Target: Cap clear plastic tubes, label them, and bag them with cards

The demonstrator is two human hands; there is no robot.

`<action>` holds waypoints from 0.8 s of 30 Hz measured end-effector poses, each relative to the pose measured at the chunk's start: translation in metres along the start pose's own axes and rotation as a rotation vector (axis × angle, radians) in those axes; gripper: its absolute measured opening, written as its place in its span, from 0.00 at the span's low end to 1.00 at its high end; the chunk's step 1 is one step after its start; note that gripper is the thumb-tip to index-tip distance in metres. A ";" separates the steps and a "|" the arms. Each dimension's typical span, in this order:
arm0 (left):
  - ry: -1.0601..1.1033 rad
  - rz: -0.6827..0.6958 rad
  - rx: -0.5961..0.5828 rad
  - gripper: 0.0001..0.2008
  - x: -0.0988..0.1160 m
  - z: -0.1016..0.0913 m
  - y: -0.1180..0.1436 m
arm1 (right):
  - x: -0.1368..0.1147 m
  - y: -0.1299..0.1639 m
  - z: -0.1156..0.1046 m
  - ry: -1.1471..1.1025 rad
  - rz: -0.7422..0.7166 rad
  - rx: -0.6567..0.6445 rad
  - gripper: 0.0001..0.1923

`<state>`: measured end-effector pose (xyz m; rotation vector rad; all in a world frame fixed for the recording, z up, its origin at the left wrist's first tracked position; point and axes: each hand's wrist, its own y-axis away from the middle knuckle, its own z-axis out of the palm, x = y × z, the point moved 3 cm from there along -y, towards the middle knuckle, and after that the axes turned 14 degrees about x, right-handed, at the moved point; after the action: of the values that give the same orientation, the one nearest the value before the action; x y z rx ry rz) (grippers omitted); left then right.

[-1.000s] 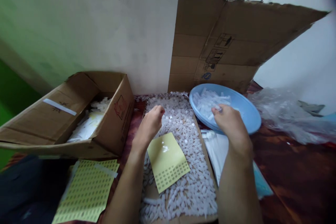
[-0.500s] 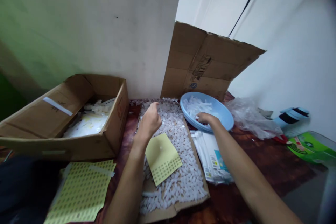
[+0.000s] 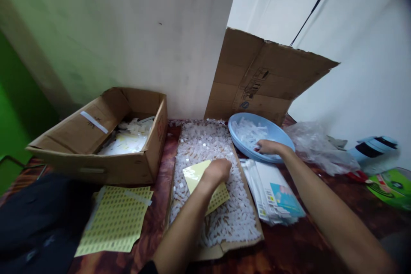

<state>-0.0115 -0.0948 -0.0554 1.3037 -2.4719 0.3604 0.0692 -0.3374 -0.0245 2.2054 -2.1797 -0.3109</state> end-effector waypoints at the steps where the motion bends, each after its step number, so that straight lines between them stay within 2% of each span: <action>1: -0.034 -0.016 0.006 0.09 0.004 0.004 0.000 | -0.002 0.000 -0.007 0.011 -0.016 0.069 0.09; 4: -0.109 -0.037 0.036 0.10 0.009 0.009 0.000 | -0.013 0.005 -0.038 0.017 -0.054 0.301 0.03; 8: -0.149 -0.003 0.045 0.10 0.008 0.009 -0.004 | -0.052 0.033 -0.083 -0.057 -0.113 0.599 0.09; 11: -0.164 0.013 0.044 0.09 0.005 0.010 -0.007 | -0.096 0.066 -0.106 -0.296 -0.211 0.961 0.10; 13: -0.177 0.012 0.046 0.09 0.004 0.011 -0.008 | -0.120 0.084 -0.107 -0.479 -0.235 1.094 0.11; 15: -0.193 0.009 0.051 0.09 0.004 0.012 -0.008 | -0.137 0.094 -0.100 -0.645 -0.258 1.133 0.11; 18: -0.213 0.000 0.050 0.10 0.005 0.013 -0.006 | -0.150 0.101 -0.086 -0.792 -0.295 1.125 0.11; 24: -0.186 -0.011 0.043 0.14 0.003 0.019 -0.007 | -0.151 0.095 -0.078 -0.643 -0.433 1.077 0.06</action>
<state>-0.0103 -0.1077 -0.0708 1.4262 -2.6214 0.3033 -0.0127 -0.1989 0.0859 3.5885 -2.4591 0.3035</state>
